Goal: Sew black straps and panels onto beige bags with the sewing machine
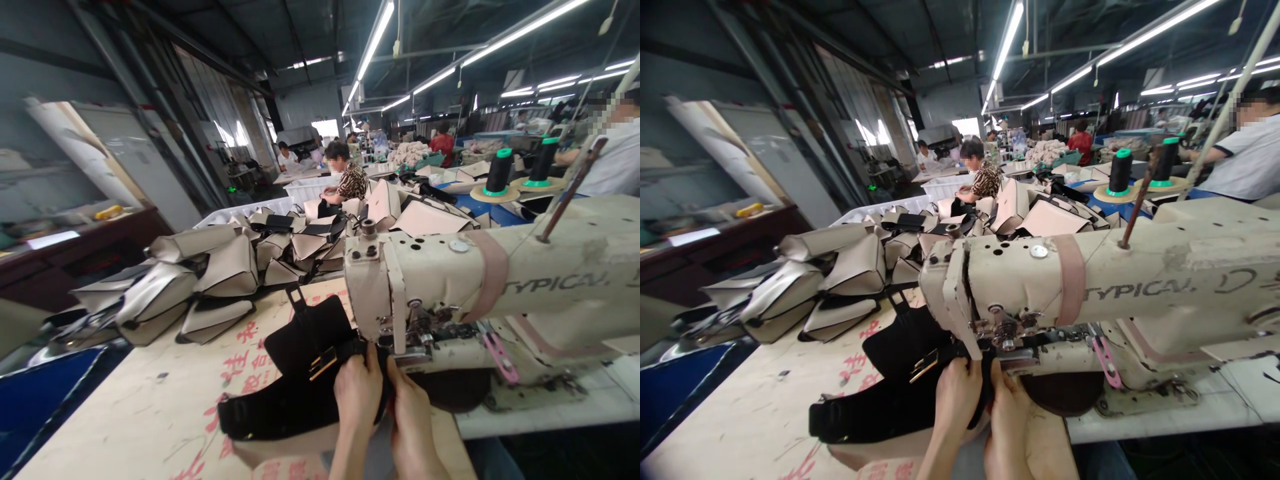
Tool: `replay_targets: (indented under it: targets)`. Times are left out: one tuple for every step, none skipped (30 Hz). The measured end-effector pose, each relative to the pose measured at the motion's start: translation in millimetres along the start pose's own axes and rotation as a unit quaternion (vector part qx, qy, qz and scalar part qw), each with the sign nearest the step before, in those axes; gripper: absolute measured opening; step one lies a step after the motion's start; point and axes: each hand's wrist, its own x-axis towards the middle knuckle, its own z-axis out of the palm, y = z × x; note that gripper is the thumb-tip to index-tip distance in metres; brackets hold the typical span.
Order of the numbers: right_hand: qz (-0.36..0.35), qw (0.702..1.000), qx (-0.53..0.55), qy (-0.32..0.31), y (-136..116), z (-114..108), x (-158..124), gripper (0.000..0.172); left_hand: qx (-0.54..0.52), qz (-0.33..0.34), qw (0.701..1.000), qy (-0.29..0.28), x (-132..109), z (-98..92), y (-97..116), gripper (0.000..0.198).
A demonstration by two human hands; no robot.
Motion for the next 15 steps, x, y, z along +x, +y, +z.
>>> replay_targets:
  targets:
    - [-0.005,1.0,-0.009,0.007,0.3,-0.2,0.7,0.041,0.001,0.003,1.0,-0.002,0.6,-0.4,-0.1,0.044]
    - [-0.009,1.0,-0.019,0.015,1.0,-0.7,1.8,0.04,0.001,0.007,1.0,-0.003,1.2,-0.5,-0.5,0.043]
    - [-0.012,0.999,-0.03,0.021,2.0,-1.3,3.1,0.04,-0.001,0.011,1.0,-0.003,1.8,-0.5,-1.0,0.043]
    - [-0.017,0.999,-0.041,0.024,3.1,-1.8,4.7,0.04,-0.003,0.015,1.0,-0.002,2.2,-0.3,-1.6,0.042]
    - [-0.024,0.998,-0.055,0.022,4.0,-2.3,6.4,0.041,-0.004,0.018,1.0,0.0,2.5,0.0,-2.1,0.042]
    - [-0.034,0.997,-0.071,0.018,4.4,-2.7,8.0,0.042,-0.005,0.02,1.0,0.002,2.7,0.2,-2.4,0.042]
    - [-0.045,0.995,-0.091,0.01,3.9,-3.1,9.3,0.043,-0.004,0.02,1.0,0.003,2.7,0.3,-2.5,0.043]
    - [-0.06,0.992,-0.115,-0.001,1.9,-3.7,10.0,0.044,-0.004,0.019,1.0,0.003,2.6,0.3,-2.4,0.043]
    - [-0.078,0.987,-0.143,-0.018,-1.9,-5.3,9.8,0.046,-0.003,0.019,1.0,0.002,2.5,0.2,-2.1,0.043]
    - [-0.096,0.98,-0.172,-0.039,-8.0,-8.5,8.5,0.047,-0.003,0.017,1.0,0.002,2.3,0.0,-1.7,0.043]
    - [-0.108,0.972,-0.199,-0.062,-16.9,-14.4,6.2,0.048,-0.003,0.016,1.0,0.002,2.2,-0.3,-1.3,0.043]
    - [-0.13,0.96,-0.233,-0.082,-28.7,-23.8,3.1,0.046,-0.004,0.014,1.0,0.004,2.1,-0.5,-1.0,0.044]
    - [-0.174,0.942,-0.273,-0.092,-43.7,-37.6,-0.2,0.044,-0.004,0.012,1.0,0.006,2.0,-0.6,-0.9,0.044]
    - [-0.228,0.918,-0.311,-0.085,-61.8,-56.1,-2.8,0.038,-0.005,0.011,1.0,0.008,2.1,-0.6,-0.9,0.044]
    - [-0.352,0.851,-0.387,-0.055,-82.7,-79.3,-3.8,0.032,-0.005,0.01,1.0,0.01,2.2,-0.5,-1.0,0.044]
